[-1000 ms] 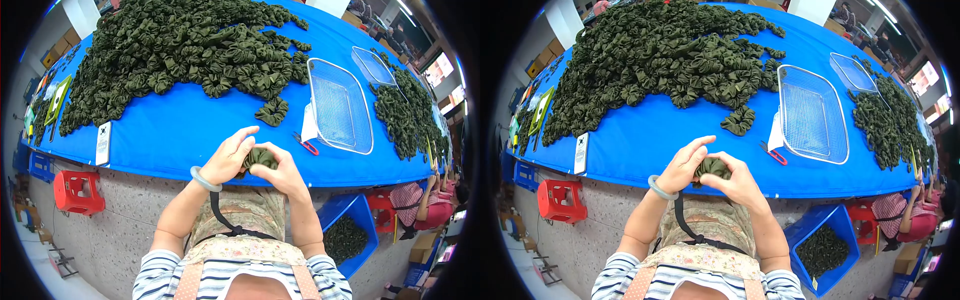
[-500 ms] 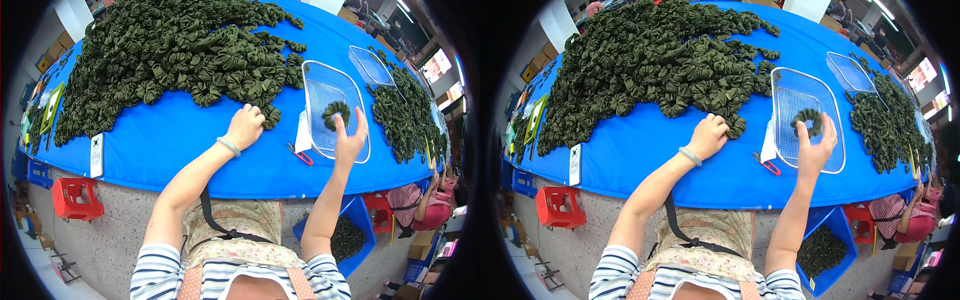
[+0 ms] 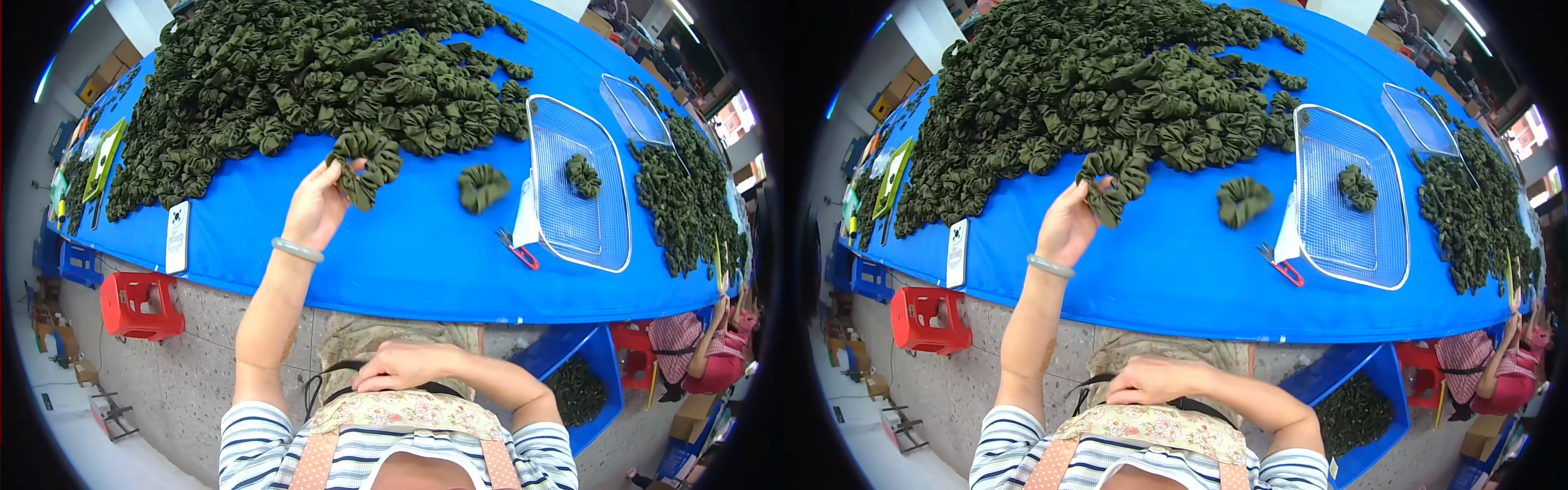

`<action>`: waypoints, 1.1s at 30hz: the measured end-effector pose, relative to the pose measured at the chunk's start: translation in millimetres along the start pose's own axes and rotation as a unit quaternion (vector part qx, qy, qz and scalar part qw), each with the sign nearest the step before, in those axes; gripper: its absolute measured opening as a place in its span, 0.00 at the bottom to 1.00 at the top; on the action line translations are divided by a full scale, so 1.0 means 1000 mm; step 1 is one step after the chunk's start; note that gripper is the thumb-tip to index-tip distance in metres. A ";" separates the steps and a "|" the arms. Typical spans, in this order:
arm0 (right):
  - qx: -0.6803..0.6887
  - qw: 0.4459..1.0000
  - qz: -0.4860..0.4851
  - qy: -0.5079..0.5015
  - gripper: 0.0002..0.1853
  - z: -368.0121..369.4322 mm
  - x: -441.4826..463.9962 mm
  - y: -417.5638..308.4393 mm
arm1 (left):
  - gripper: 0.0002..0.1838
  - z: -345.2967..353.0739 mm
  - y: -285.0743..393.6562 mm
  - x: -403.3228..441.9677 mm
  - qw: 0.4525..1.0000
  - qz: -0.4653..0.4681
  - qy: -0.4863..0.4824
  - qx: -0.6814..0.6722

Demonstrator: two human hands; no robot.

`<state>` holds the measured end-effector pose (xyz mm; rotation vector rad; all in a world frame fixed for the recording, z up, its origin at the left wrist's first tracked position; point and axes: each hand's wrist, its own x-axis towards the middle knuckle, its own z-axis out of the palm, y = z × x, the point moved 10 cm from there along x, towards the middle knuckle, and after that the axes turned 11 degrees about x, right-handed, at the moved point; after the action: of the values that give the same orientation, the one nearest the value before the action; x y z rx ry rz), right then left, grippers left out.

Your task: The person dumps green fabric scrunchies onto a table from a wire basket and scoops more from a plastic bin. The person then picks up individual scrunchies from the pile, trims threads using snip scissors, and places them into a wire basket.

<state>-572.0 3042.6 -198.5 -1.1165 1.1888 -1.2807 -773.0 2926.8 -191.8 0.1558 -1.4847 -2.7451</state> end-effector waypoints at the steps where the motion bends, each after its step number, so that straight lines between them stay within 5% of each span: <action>1: -0.092 0.987 -0.051 0.122 0.12 -0.031 -0.004 -0.005 | 0.17 -0.001 -0.003 -0.006 1.000 -0.007 -0.002 -0.018; 2: -0.180 0.948 -0.099 0.243 0.11 -0.059 -0.018 -0.013 | 0.18 -0.001 -0.007 -0.013 0.999 -0.016 -0.004 -0.038; 4: 0.086 0.868 0.024 0.489 0.11 -0.131 -0.066 0.007 | 0.18 0.009 -0.011 -0.027 0.998 -0.002 -0.041 -0.036; 6: 0.129 0.802 -0.083 0.577 0.11 -0.168 -0.095 -0.008 | 0.17 0.023 -0.020 -0.039 0.997 0.005 -0.067 -0.042; 9: 0.230 0.775 -0.088 0.582 0.14 -0.178 -0.087 -0.002 | 0.15 0.039 -0.053 -0.051 0.997 -0.018 -0.079 -0.004; 12: 0.160 0.839 -0.123 0.505 0.15 -0.174 -0.073 -0.012 | 0.26 0.041 -0.073 -0.052 0.993 -0.058 -0.098 -0.012; 14: 0.043 0.871 -0.062 0.485 0.15 -0.168 -0.070 -0.020 | 0.30 0.034 -0.073 -0.052 0.992 -0.072 -0.102 0.025; 16: -0.102 0.884 0.013 0.457 0.14 -0.160 -0.066 -0.033 | 0.38 0.039 -0.070 -0.053 0.974 -0.059 -0.131 0.175; 18: -0.073 0.898 0.039 0.433 0.12 -0.159 -0.064 -0.028 | 0.40 0.058 -0.061 -0.059 0.950 -0.083 -0.157 0.259; 23: 0.185 0.874 0.035 0.447 0.09 -0.166 -0.097 -0.027 | 0.34 0.056 -0.050 -0.066 0.976 -0.110 -0.180 0.056; 27: 0.185 0.855 -0.029 0.484 0.12 -0.176 -0.114 -0.032 | 0.32 0.064 -0.052 -0.086 0.951 -0.135 -0.254 0.110; 30: 0.194 0.859 -0.039 0.473 0.17 -0.171 -0.085 -0.026 | 0.20 0.067 -0.080 -0.080 0.959 -0.171 -0.187 0.130; 33: 0.314 0.827 -0.170 0.434 0.24 -0.172 -0.066 -0.009 | 0.15 0.059 -0.059 -0.061 0.995 -0.041 -0.071 -0.050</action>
<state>-740.8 3118.0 -202.9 -0.2076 1.0376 -2.3867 -716.1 3012.4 -204.4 0.0207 -1.3965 -2.9458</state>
